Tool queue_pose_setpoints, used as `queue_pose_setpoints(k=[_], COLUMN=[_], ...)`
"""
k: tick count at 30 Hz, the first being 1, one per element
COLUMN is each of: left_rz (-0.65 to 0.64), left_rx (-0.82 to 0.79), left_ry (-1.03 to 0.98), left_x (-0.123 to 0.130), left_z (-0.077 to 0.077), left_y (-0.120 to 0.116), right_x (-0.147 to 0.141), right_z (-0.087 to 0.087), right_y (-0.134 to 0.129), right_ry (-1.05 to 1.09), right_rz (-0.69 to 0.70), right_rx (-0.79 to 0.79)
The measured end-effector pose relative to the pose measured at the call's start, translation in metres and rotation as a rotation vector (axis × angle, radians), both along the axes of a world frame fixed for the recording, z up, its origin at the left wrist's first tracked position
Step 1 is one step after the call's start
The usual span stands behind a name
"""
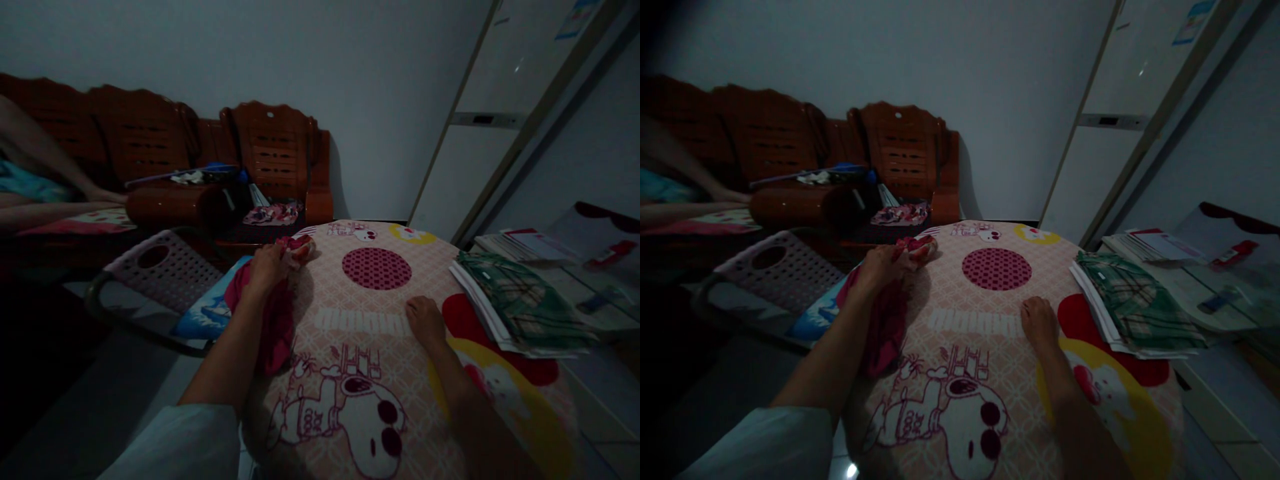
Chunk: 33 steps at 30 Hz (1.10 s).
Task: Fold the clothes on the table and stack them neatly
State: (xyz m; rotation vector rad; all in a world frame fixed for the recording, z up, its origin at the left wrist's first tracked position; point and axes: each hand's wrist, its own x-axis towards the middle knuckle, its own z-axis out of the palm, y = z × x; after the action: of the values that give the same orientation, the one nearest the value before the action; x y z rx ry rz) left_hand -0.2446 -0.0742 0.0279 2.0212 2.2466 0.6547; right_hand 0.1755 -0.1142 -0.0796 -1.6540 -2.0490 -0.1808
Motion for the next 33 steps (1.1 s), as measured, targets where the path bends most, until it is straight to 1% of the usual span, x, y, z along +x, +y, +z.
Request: queue_pose_setpoints(k=[2,4,7,9,10,12,14,15,16,18,20,21,22,23,24,25,27,28,29,31,33], left_rz=[0.118,0.192,0.217,0.223,0.226,0.226,0.213,0.202,0.189,0.163,0.092,0.014,-0.072,-0.179,-0.288,-0.381,-0.523,-0.573,-0.617,-0.692,-0.753], left_rx=[0.029,0.016,-0.044,-0.054,-0.033,0.070,0.245,0.335,0.416,0.516,0.597,0.619,0.632,0.636,0.602,0.556,0.447,0.391,0.331,0.210,0.111], left_ry=[0.026,0.031,-0.026,-0.074,-0.098,-0.153,-0.220,-0.257,-0.293,-0.355,-0.406,-0.439,-0.493,-0.555,-0.601,-0.630,-0.672,-0.686,-0.695,-0.701,-0.677], left_x=[-0.013,-0.022,-0.028,-0.030,-0.030,-0.031,-0.031,-0.028,-0.024,-0.006,0.024,0.043,0.064,0.086,0.108,0.130,0.168,0.184,0.197,0.216,0.225], left_z=[-0.005,-0.014,-0.029,-0.038,-0.041,-0.043,-0.035,-0.027,-0.017,0.010,0.037,0.046,0.052,0.053,0.050,0.043,0.020,0.007,-0.007,-0.029,-0.044], left_y=[-0.001,0.001,0.011,0.016,0.018,0.019,0.017,0.014,0.012,0.005,-0.001,-0.004,-0.007,-0.009,-0.012,-0.015,-0.021,-0.025,-0.028,-0.035,-0.039], right_x=[0.002,0.007,0.011,0.011,0.011,0.010,0.009,0.009,0.009,0.009,0.007,0.005,0.003,-0.001,-0.005,-0.009,-0.018,-0.022,-0.026,-0.030,-0.030], right_z=[-0.008,-0.012,-0.013,-0.013,-0.013,-0.013,-0.012,-0.012,-0.012,-0.011,-0.008,-0.006,-0.004,0.000,0.003,0.006,0.012,0.014,0.016,0.017,0.018], right_y=[-0.002,-0.003,-0.003,-0.002,-0.002,-0.002,-0.002,-0.002,-0.003,-0.003,-0.003,-0.003,-0.004,-0.005,-0.007,-0.009,-0.013,-0.015,-0.017,-0.020,-0.021], right_ry=[0.031,0.068,0.103,0.103,0.098,0.087,0.082,0.084,0.091,0.127,0.206,0.264,0.331,0.405,0.485,0.564,0.707,0.761,0.802,0.852,0.878], right_rz=[0.041,0.075,0.080,0.077,0.077,0.083,0.088,0.089,0.090,0.090,0.097,0.108,0.123,0.139,0.155,0.175,0.215,0.236,0.255,0.273,0.275], right_rx=[0.028,0.045,0.065,0.070,0.070,0.065,0.063,0.065,0.068,0.076,0.085,0.086,0.082,0.069,0.049,0.014,-0.074,-0.124,-0.172,-0.260,-0.343])
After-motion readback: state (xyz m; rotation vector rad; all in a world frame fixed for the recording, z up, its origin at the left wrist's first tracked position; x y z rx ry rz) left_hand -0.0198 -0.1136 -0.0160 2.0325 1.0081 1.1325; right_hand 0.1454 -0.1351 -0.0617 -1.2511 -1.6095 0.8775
